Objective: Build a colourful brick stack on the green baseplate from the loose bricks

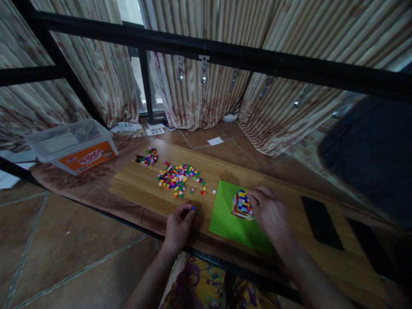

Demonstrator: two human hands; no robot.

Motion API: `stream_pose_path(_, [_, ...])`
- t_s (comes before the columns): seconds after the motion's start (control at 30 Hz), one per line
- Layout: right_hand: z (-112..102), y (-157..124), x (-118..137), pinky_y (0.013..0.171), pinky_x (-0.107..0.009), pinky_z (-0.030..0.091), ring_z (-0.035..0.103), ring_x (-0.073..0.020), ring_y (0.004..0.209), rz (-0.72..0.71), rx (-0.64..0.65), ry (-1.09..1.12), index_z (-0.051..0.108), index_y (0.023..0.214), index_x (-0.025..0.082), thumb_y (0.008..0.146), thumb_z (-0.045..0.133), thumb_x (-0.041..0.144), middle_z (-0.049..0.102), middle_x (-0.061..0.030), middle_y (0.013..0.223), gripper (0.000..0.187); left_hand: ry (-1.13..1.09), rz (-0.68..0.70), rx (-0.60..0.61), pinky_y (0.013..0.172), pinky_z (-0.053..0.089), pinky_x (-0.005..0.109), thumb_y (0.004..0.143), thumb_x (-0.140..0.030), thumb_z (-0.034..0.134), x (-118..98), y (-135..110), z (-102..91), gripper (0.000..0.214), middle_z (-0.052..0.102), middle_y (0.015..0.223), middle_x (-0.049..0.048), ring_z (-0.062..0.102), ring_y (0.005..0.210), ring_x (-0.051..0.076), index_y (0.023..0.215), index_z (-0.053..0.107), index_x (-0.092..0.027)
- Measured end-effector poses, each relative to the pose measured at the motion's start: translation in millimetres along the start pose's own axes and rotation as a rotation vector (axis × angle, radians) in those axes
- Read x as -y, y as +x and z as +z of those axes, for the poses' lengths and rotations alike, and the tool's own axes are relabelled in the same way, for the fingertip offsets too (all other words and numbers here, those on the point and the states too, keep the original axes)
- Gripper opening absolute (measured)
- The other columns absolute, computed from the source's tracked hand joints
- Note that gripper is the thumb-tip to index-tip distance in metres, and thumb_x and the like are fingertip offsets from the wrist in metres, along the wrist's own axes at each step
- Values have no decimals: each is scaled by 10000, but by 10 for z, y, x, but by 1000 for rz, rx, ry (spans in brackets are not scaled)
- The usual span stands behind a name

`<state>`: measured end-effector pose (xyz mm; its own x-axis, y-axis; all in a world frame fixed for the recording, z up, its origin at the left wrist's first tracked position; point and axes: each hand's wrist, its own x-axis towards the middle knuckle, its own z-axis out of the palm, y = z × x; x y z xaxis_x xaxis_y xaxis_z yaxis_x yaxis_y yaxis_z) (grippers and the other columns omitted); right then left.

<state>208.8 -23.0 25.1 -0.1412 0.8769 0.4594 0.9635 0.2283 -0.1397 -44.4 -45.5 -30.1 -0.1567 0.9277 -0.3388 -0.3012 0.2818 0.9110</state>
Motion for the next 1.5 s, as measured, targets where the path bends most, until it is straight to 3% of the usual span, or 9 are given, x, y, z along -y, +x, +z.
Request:
stream_pose_path(0.33, [24, 15, 19, 713, -275, 458, 599, -161, 749, 71, -65, 138, 675, 759, 198, 906, 468, 305, 640, -38, 834, 276, -10, 1, 17, 533, 500, 221, 574, -367, 781, 48, 15, -29, 344, 622, 666, -32, 582, 514, 96, 797, 629, -154])
stream_pose_path(0.9, [75, -10, 8, 726, -286, 448, 591, -177, 777, 75, -47, 154, 663, 762, 199, 914, 427, 290, 646, -58, 847, 295, 6, 22, 26, 545, 492, 212, 594, -359, 773, 29, 1, -24, 311, 621, 670, -28, 580, 548, 100, 783, 635, -154])
stream_pose_path(1.2, [96, -9, 25, 761, -313, 463, 591, -193, 809, 83, -38, 210, 661, 748, 203, 906, 426, 283, 644, -61, 822, 294, -105, -15, 2, 595, 510, 222, 509, -361, 830, -149, -143, 126, 380, 643, 693, -11, 590, 605, 105, 760, 649, -140])
stream_pose_path(1.33, [11, -57, 32, 780, -331, 481, 608, -198, 828, 76, -73, 277, 695, 816, 209, 913, 438, 314, 665, -64, 868, 294, -144, -25, 37, 631, 529, 243, 507, -378, 843, -291, -281, 195, 447, 670, 759, 4, 627, 640, 117, 853, 678, -147])
stream_pose_path(1.5, [-183, -329, 239, 820, -349, 496, 634, -198, 874, 225, -187, 512, 708, 942, 213, 900, 504, 364, 682, -69, 948, 257, -160, 3, 122, 676, 537, 254, 558, -363, 837, -386, -467, 273, 446, 692, 783, 18, 642, 664, 121, 931, 711, -154])
